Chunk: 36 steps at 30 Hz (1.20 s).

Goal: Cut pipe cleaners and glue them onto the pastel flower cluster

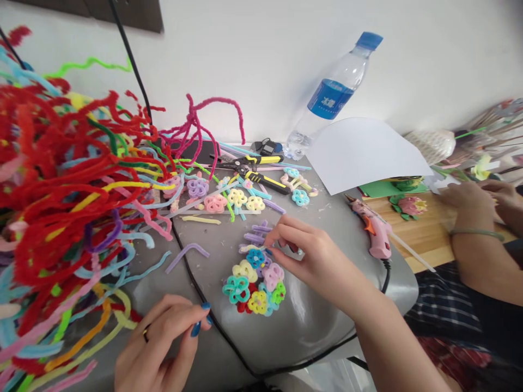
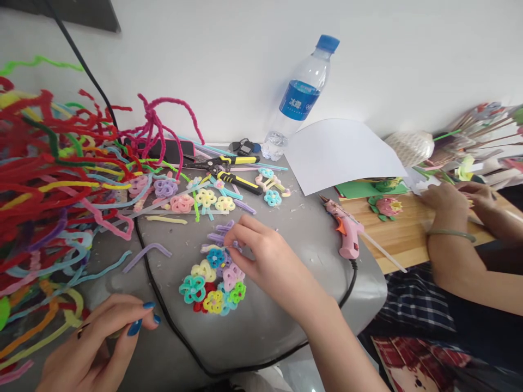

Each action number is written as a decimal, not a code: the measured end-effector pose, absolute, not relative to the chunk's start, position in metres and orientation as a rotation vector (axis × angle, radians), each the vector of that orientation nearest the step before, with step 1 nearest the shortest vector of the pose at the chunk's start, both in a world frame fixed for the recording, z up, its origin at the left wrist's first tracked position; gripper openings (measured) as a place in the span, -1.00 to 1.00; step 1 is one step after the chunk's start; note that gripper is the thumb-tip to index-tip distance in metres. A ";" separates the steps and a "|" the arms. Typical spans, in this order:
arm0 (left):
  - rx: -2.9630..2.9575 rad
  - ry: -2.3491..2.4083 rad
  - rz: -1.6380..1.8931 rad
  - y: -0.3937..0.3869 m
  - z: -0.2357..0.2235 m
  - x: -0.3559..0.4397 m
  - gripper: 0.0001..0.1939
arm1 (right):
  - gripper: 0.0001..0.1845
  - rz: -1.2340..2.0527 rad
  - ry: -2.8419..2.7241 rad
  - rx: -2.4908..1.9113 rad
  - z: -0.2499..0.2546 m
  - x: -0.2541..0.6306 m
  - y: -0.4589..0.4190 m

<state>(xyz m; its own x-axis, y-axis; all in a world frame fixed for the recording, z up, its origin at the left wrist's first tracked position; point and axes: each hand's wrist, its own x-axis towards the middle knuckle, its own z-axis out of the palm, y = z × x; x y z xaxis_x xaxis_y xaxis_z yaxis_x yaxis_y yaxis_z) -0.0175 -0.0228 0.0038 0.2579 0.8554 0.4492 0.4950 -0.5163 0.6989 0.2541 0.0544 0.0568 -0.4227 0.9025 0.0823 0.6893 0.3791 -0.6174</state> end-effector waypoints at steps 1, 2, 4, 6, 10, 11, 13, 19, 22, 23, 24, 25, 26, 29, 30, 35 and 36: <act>2.117 1.219 1.170 -0.023 0.004 -0.017 -0.67 | -0.85 0.713 -2.225 -1.398 0.060 0.255 0.054; 2.118 1.214 1.176 -0.023 0.004 -0.017 -0.67 | -0.85 0.708 -2.218 -1.415 0.063 0.255 0.054; 2.121 1.211 1.187 -0.023 0.004 -0.017 -0.66 | -0.84 0.690 -2.221 -1.422 0.066 0.254 0.054; 2.128 1.211 1.186 -0.022 0.005 -0.018 -0.67 | -0.84 0.689 -2.244 -1.412 0.066 0.253 0.055; 2.146 1.203 1.188 -0.020 0.006 -0.017 -0.68 | -0.86 0.695 -2.304 -1.416 0.060 0.249 0.057; 2.149 1.199 1.200 -0.020 0.006 -0.016 -0.68 | -0.85 0.687 -2.318 -1.426 0.059 0.249 0.058; 2.149 1.197 1.201 -0.020 0.006 -0.016 -0.68 | -0.85 0.661 -2.340 -1.443 0.056 0.248 0.059; 2.138 1.215 1.167 -0.021 0.005 -0.017 -0.69 | -0.83 0.632 -2.379 -1.457 0.055 0.249 0.062; 2.122 1.224 1.159 -0.021 0.006 -0.017 -0.68 | -0.83 0.628 -2.386 -1.454 0.056 0.249 0.061; 2.121 1.218 1.170 -0.021 0.006 -0.017 -0.68 | -0.84 0.624 -2.387 -1.452 0.056 0.249 0.061; 2.124 1.210 1.175 -0.021 0.006 -0.017 -0.68 | -0.84 0.622 -2.389 -1.449 0.056 0.249 0.061; 2.128 1.205 1.184 -0.020 0.007 -0.017 -0.69 | -0.84 0.620 -2.390 -1.448 0.056 0.249 0.060; 2.130 1.201 1.188 -0.020 0.007 -0.017 -0.69 | -0.84 0.617 -2.392 -1.449 0.055 0.249 0.060; 2.140 1.203 1.183 -0.020 0.007 -0.017 -0.69 | -0.82 0.599 -2.398 -1.443 0.052 0.248 0.061; 2.140 1.208 1.179 -0.020 0.007 -0.017 -0.69 | -0.82 0.595 -2.398 -1.438 0.051 0.247 0.062; 2.123 1.212 1.186 -0.022 0.004 -0.017 -0.67 | -0.83 0.687 -2.291 -1.391 0.059 0.248 0.060; 2.119 1.209 1.193 -0.022 0.004 -0.017 -0.68 | -0.83 0.693 -2.245 -1.380 0.062 0.250 0.059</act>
<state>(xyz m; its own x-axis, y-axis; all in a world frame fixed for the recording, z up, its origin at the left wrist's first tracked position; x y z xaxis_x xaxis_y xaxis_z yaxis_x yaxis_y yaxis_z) -0.0174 -0.0224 0.0038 0.2528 0.8452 0.4708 0.4824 -0.5320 0.6959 0.2503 0.0588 0.0625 -0.4238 0.9016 0.0869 0.6958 0.3855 -0.6060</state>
